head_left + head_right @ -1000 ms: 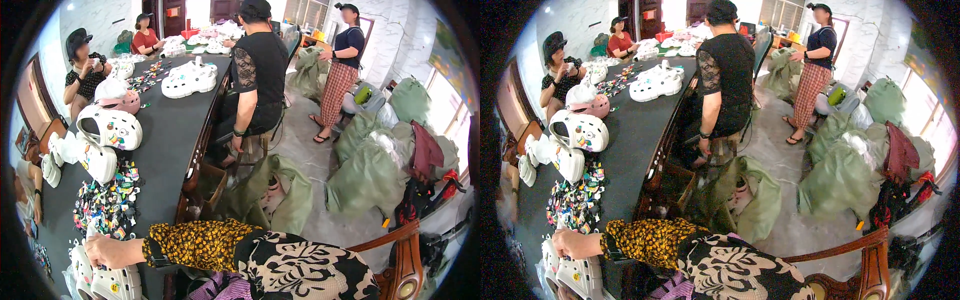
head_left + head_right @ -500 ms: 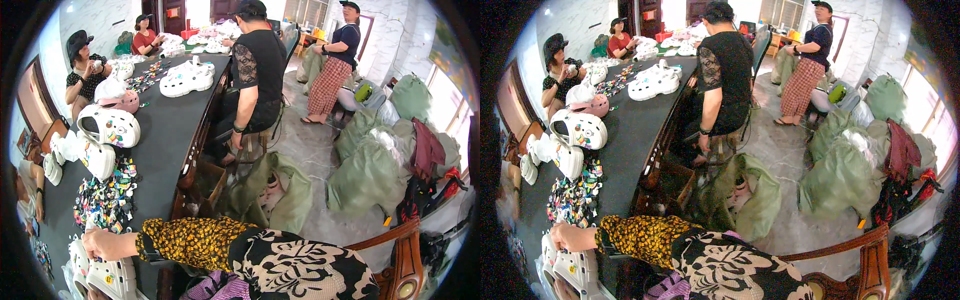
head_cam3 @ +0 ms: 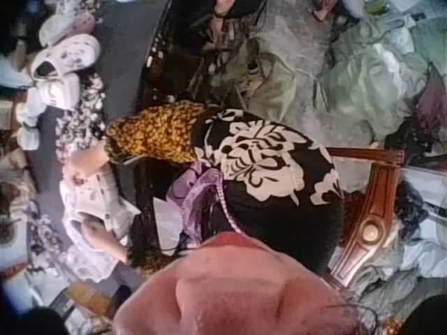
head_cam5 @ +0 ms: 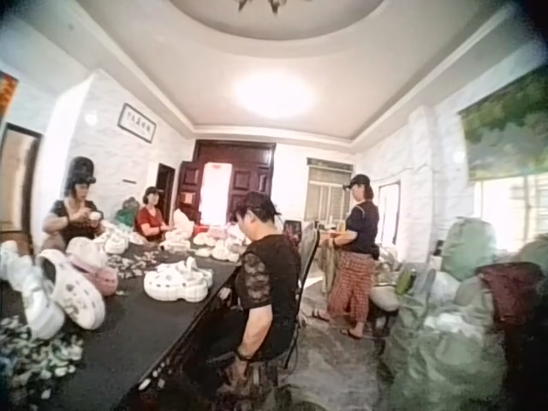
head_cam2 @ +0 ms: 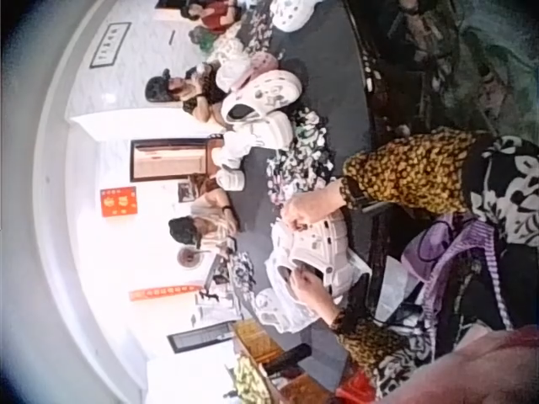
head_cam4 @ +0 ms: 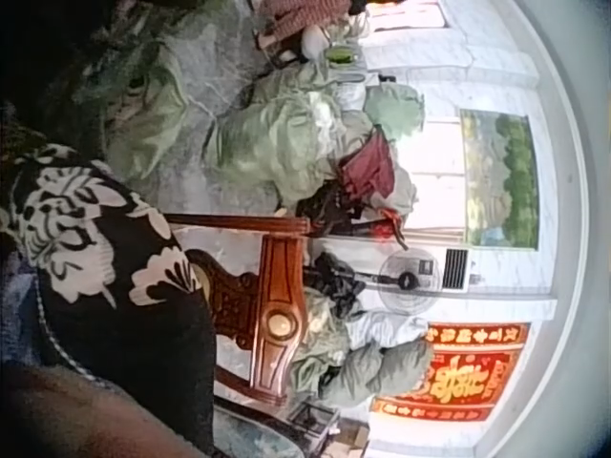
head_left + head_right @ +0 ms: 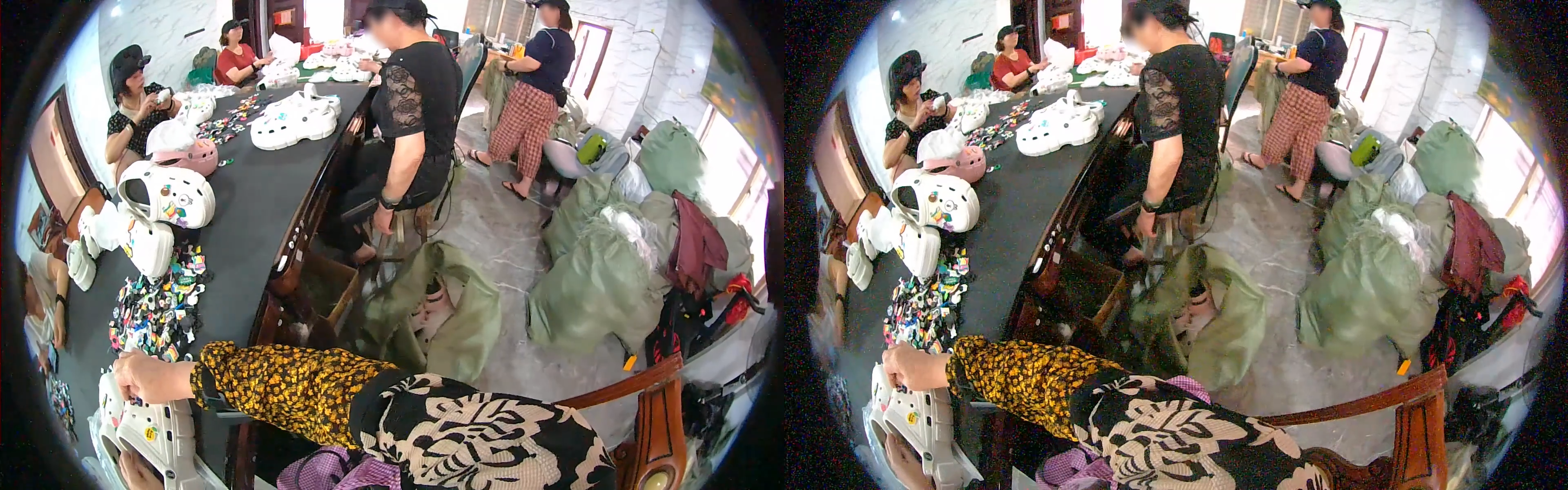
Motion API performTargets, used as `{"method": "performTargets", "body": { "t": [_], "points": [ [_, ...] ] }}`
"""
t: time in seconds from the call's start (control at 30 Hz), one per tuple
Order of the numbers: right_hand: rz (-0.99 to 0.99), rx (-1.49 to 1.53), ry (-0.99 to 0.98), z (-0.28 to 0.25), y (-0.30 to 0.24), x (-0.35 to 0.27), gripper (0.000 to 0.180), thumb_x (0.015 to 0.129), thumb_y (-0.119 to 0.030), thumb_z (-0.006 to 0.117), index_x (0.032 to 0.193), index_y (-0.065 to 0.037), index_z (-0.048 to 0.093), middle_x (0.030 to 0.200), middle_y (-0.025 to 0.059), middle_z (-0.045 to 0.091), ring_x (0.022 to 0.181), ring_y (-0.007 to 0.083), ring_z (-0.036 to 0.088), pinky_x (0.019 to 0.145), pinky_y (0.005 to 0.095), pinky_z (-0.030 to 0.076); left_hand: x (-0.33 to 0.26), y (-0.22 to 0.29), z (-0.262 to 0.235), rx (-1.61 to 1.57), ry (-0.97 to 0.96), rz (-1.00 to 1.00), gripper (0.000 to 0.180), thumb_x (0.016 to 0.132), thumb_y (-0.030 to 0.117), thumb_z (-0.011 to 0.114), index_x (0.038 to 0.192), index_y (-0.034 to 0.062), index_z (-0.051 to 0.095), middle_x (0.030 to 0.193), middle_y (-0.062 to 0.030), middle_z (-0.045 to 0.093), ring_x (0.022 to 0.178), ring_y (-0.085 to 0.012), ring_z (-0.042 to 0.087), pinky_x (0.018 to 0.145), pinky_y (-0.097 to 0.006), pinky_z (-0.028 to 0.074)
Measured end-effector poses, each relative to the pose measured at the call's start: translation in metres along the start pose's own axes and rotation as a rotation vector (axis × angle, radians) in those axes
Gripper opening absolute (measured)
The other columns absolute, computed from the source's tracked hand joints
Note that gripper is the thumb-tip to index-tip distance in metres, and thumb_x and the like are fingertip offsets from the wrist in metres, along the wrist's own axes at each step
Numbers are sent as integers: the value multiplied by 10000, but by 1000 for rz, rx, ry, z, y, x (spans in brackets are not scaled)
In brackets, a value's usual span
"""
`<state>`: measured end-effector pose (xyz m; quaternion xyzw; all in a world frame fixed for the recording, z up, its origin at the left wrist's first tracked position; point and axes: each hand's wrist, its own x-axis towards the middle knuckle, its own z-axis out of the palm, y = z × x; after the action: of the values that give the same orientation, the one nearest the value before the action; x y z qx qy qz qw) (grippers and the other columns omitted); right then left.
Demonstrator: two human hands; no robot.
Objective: Attaching decorative charms to the holes of white rubber clogs.
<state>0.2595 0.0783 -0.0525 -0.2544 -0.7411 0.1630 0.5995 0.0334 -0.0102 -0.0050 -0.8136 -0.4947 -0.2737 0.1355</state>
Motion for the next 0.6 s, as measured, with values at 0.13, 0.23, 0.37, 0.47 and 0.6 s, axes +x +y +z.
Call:
{"method": "performTargets", "body": {
  "t": [0.13, 0.23, 0.37, 0.47, 0.6],
  "points": [
    [-36, -23, 52, 3, -1, -1, 114, 687, 0, 604, 640, -96, 643, 754, 55, 580, 876, 258, 525, 846, 394, 381, 2, -5, 5, 43, 85, 100, 182, 901, 127, 554, 908, 14, 697, 797, -169, 661, 679, -323, 615, 610, -402, 489],
    [-42, -19, 54, 3, 1, -2, 107, 692, -13, 609, 640, -100, 642, 756, 55, 579, 883, 257, 524, 847, 392, 379, 0, -7, 8, 151, 77, 43, 175, 903, 144, 558, 882, 44, 700, 755, -149, 654, 629, -299, 603, 573, -391, 478],
    [-40, -10, 59, 4, 1, -2, 107, 688, -18, 613, 641, -109, 645, 753, 49, 575, 888, 253, 520, 835, 387, 370, -1, -27, 16, 201, 126, 159, 182, 916, 163, 550, 870, 65, 696, 734, -136, 647, 572, -271, 583, 527, -391, 462],
    [-54, -41, 98, 6, 4, -3, 105, 676, -25, 611, 631, -116, 639, 754, 46, 576, 870, 251, 515, 815, 382, 365, 1, -23, 15, 199, 108, 129, 169, 910, 155, 562, 903, 61, 702, 754, -126, 660, 598, -257, 605, 548, -380, 477],
    [-72, -23, 120, 8, 9, -3, 94, 663, -34, 613, 626, -116, 640, 739, 44, 576, 850, 249, 519, 800, 381, 369, 1, -15, 10, 195, 104, 102, 175, 901, 136, 571, 985, 56, 702, 809, -125, 685, 631, -257, 625, 583, -373, 497]
  ]
}}
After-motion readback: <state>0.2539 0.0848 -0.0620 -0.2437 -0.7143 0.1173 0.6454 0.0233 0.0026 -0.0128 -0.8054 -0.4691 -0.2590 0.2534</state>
